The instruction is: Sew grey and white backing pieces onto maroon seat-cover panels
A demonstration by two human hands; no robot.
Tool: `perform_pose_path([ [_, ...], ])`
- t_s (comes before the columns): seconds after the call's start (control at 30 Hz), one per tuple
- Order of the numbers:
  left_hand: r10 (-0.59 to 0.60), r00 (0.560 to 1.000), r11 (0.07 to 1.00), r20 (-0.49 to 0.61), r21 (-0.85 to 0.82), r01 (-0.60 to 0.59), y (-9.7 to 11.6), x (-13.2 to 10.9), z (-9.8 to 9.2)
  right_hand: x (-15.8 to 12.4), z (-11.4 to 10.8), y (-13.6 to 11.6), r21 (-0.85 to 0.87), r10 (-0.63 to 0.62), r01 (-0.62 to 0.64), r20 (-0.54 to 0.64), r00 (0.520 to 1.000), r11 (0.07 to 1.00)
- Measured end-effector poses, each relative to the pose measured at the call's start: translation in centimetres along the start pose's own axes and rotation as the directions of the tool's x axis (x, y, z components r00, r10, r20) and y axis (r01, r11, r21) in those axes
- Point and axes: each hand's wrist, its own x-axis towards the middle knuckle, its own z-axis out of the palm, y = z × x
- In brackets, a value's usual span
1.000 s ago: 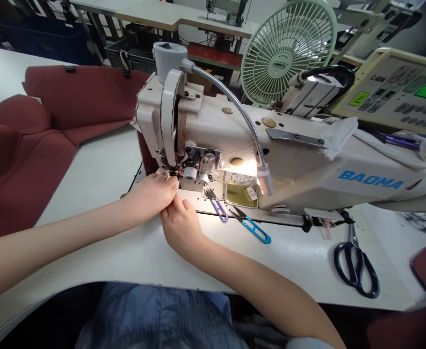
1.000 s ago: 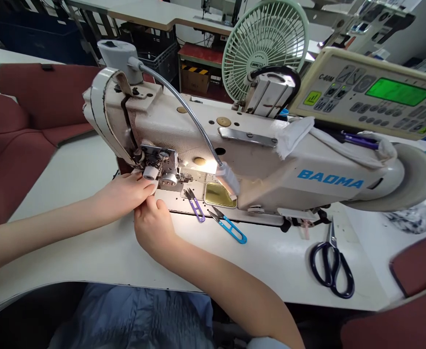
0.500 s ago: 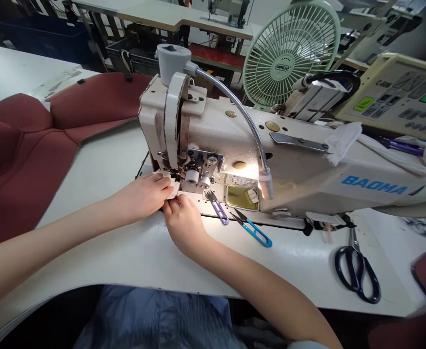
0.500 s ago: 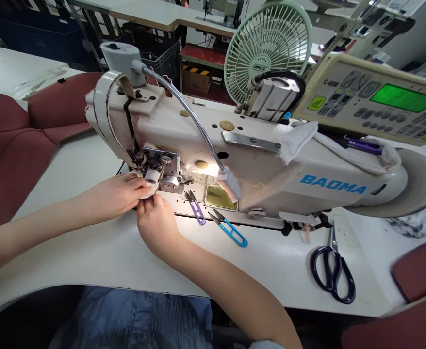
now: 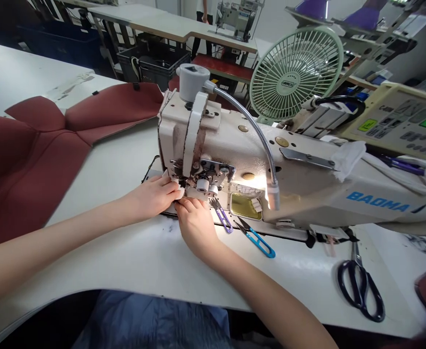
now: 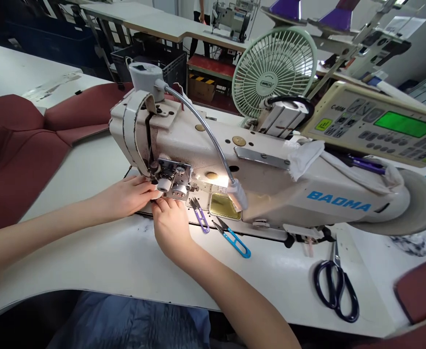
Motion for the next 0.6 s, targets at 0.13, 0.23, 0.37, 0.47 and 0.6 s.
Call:
perform_pose_path([
  [0.13,0.021,0.996,0.992,-0.091,-0.125,-0.033,-0.6,-0.3,0.8,-0.2,-0.8,0.0,-0.07,0.095,-0.096,-0.01,0.995,0.993],
  [0.23,0.037,0.989,0.978,-0.143,-0.199,-0.065,-1.0,-0.2,1.7,-0.1,-1.2,0.2,-0.078,0.128,-0.127,0.01,0.992,0.989],
  [0.37,0.045,0.986,0.979,-0.163,-0.187,-0.076,-1.2,0.4,2.2,0.4,-1.3,0.4,-0.085,0.146,-0.142,0.039,0.988,0.986],
  [0.47,0.032,0.99,0.982,-0.138,-0.179,-0.057,-1.5,0.8,2.2,0.7,-1.4,0.6,-0.091,0.167,-0.161,0.067,0.984,0.983],
  [0.6,0.017,0.993,0.978,-0.118,-0.203,-0.041,-2.2,0.7,2.5,0.9,-1.2,0.6,-0.092,0.187,-0.181,0.059,0.981,0.979],
])
